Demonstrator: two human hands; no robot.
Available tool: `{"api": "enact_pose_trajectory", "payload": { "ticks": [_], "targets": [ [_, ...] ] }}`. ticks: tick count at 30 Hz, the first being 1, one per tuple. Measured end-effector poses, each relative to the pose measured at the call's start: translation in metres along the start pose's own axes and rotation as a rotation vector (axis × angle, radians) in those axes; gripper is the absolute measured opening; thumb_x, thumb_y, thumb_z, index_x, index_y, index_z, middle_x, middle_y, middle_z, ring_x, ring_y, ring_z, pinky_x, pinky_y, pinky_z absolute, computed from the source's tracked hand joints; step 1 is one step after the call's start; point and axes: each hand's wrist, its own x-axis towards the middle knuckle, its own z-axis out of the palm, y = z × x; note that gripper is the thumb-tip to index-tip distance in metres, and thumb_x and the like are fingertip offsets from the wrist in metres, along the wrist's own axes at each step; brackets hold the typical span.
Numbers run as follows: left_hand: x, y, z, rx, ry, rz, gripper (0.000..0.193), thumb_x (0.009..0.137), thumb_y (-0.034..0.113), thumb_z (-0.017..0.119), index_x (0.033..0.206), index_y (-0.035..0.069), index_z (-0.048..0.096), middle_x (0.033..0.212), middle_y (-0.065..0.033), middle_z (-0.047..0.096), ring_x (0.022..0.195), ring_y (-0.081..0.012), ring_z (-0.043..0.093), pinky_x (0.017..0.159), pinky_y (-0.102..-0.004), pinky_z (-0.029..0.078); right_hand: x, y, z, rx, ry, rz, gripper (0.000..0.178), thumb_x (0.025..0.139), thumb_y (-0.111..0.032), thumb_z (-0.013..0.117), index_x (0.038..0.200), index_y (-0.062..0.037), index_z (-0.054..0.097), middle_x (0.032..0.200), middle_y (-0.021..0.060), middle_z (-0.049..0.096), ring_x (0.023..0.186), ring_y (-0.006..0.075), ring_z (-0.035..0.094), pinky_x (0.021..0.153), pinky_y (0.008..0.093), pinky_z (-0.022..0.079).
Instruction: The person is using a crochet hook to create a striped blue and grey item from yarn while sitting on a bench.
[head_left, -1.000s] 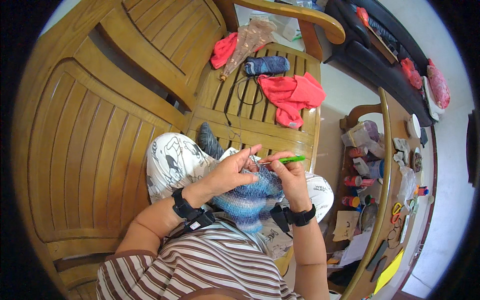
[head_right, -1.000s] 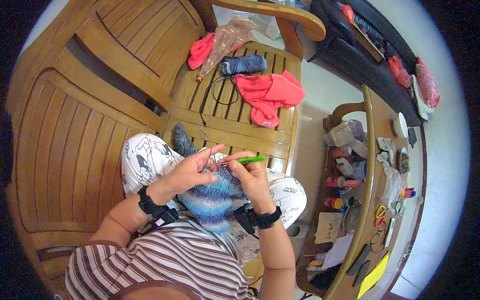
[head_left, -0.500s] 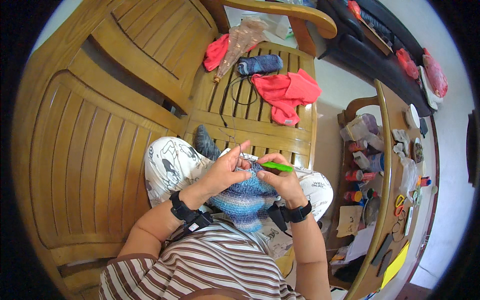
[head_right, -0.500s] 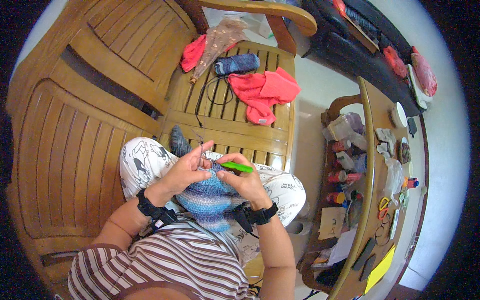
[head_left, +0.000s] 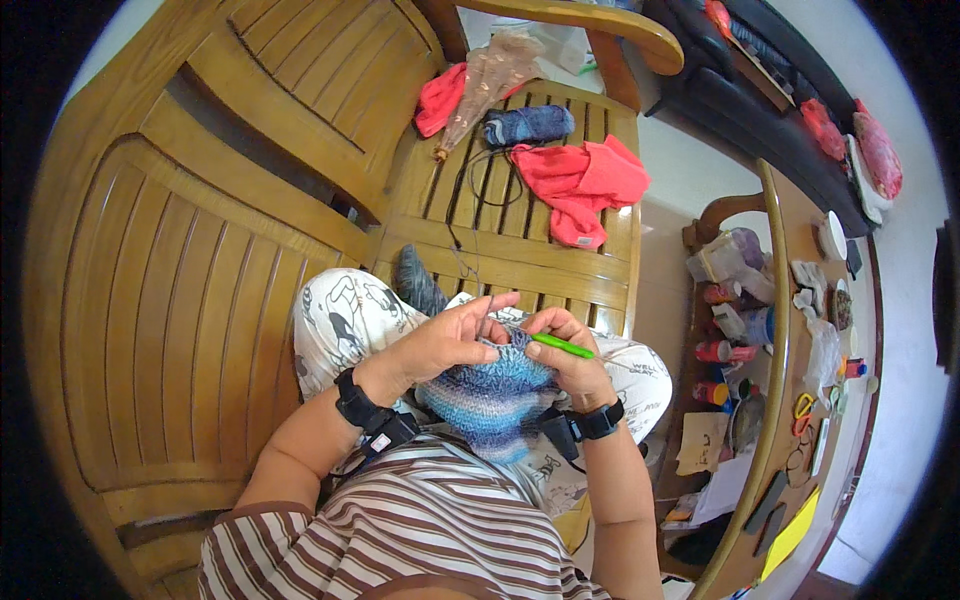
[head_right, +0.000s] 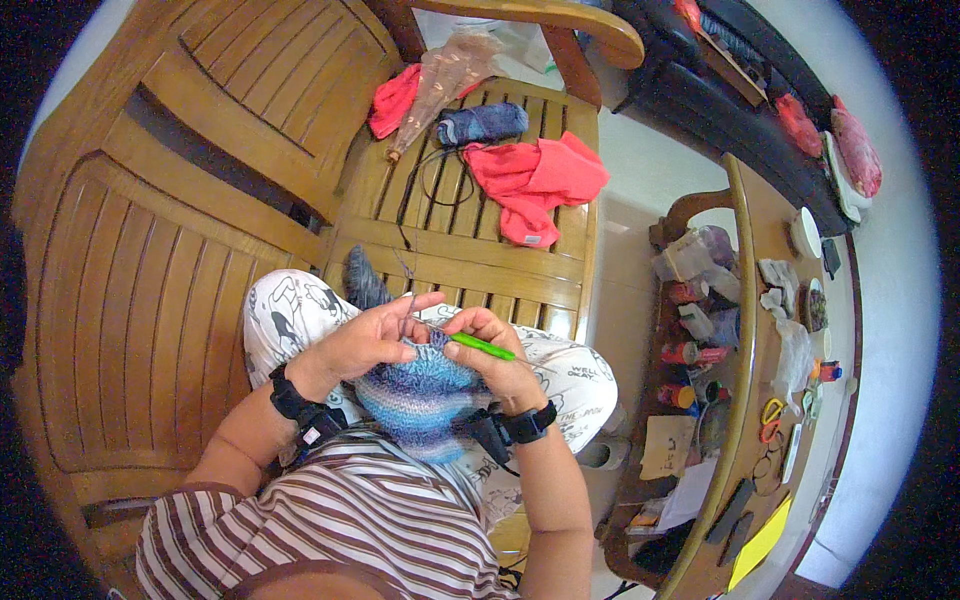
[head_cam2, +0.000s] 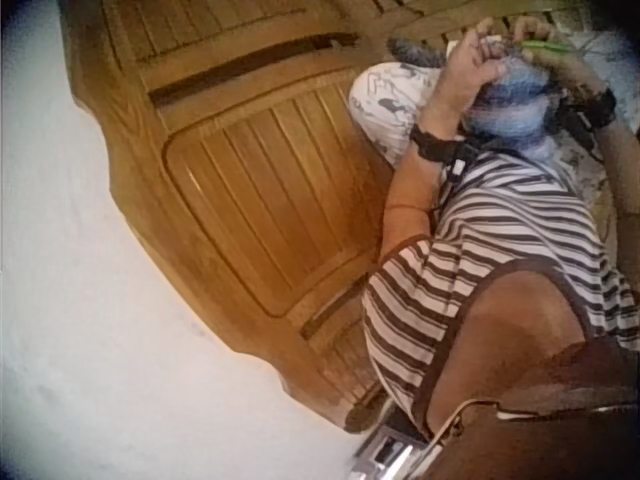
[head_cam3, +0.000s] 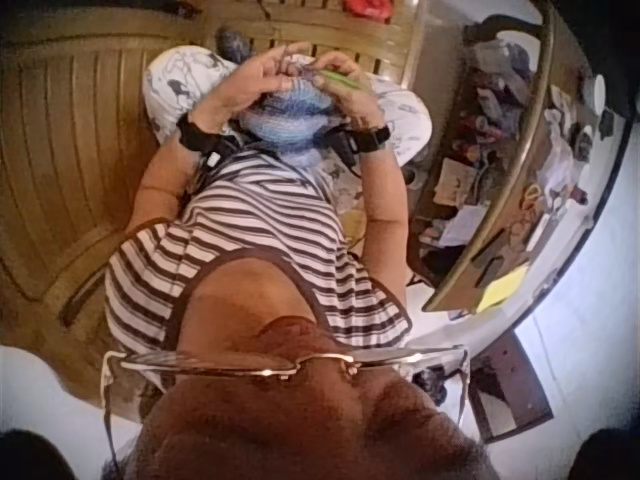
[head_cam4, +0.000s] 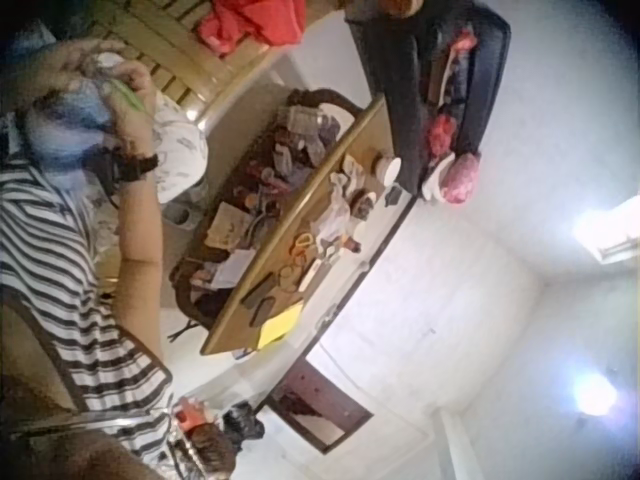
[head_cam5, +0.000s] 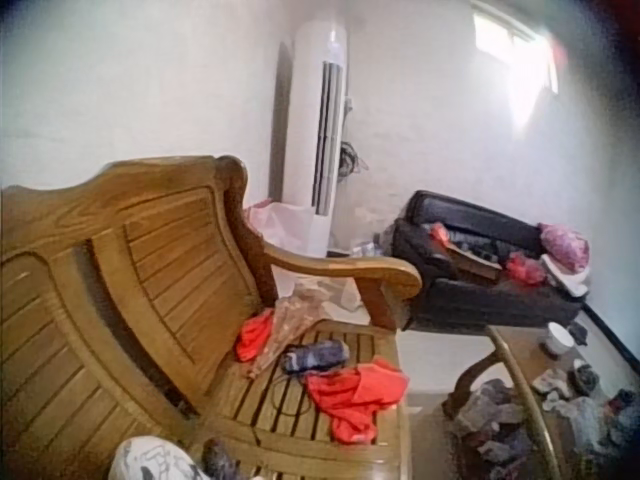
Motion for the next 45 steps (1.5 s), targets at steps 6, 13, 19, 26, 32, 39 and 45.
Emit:
{"api": "enact_pose_trajectory", "payload": {
  "ticks": [6,13,19,26,32,39,45],
  "targets": [
    [0.001,0.001,-0.004,-0.021,0.002,-0.016,0.073,0.075,0.002,0.056,0.137,-0.003,0.019,0.096,-0.0039,0.048,0.089,-0.0081,0.045,0.076,-0.0181,0.039,0.001,0.002,-0.003,0.035,0.067,0.03,0.017,0.076,-0.003,0.064,0.092,-0.0049,0.057,0.088,-0.0002,0.058,0.081,0.0081,0.052,0.075,0.0211,0.041],
    [0.002,0.005,-0.005,-0.071,0.006,-0.007,0.072,0.074,0.0,0.055,0.136,-0.006,0.019,0.094,-0.004,0.05,0.088,-0.0086,0.048,0.076,-0.0181,0.04,0.009,0.001,0.006,-0.079,0.119,-0.141,0.012,0.08,-0.004,0.061,0.092,-0.0017,0.061,0.096,0.0083,0.063,0.086,0.0119,0.056,0.077,0.0241,0.044],
    [-0.001,0.008,-0.007,-0.022,-0.017,-0.03,0.076,0.071,0.008,0.061,0.137,0.0,0.024,0.094,-0.0008,0.05,0.087,-0.0086,0.046,0.078,-0.0201,0.037,0.009,0.0,0.002,-0.03,0.145,-0.054,0.011,0.081,-0.006,0.059,0.091,-0.0025,0.057,0.089,0.0138,0.064,0.086,0.0192,0.059,0.08,0.0305,0.044],
    [-0.011,0.022,-0.005,0.171,-0.006,-0.051,0.058,0.077,0.003,0.058,0.132,0.003,0.038,0.09,0.0002,0.054,0.083,-0.0065,0.049,0.077,-0.0197,0.039,0.008,-0.018,0.007,0.03,0.058,-0.066,0.011,0.083,-0.01,0.058,0.089,-0.0024,0.055,0.087,0.0128,0.063,0.085,0.0216,0.059,0.081,0.0332,0.044],
    [-0.013,0.023,-0.005,0.209,-0.003,-0.069,0.055,0.077,0.004,0.06,0.129,0.005,0.044,0.087,0.0019,0.053,0.081,-0.005,0.048,0.076,-0.0189,0.039,0.003,-0.028,0.002,-0.1,-0.034,-0.061,0.009,0.085,-0.011,0.056,0.09,-0.0032,0.055,0.09,0.0136,0.064,0.087,0.0188,0.06,0.078,0.0299,0.046],
    [-0.01,0.027,-0.003,0.307,-0.035,-0.035,0.054,0.078,0.006,0.06,0.129,0.003,0.043,0.085,0.0032,0.052,0.08,-0.0048,0.047,0.076,-0.0191,0.038,0.009,-0.027,-0.003,-0.109,-0.084,-0.077,0.01,0.084,-0.014,0.058,0.088,-0.0047,0.056,0.088,0.0121,0.065,0.086,0.0187,0.061,0.078,0.0293,0.044],
    [-0.008,0.026,-0.003,0.287,-0.03,-0.061,0.052,0.078,0.004,0.059,0.128,0.003,0.045,0.083,0.0041,0.051,0.079,-0.004,0.046,0.075,-0.0183,0.038,0.009,-0.039,-0.002,-0.18,-0.138,-0.062,0.01,0.084,-0.013,0.058,0.088,-0.004,0.055,0.089,0.0124,0.065,0.085,0.0173,0.06,0.079,0.029,0.044]
  ]
}}
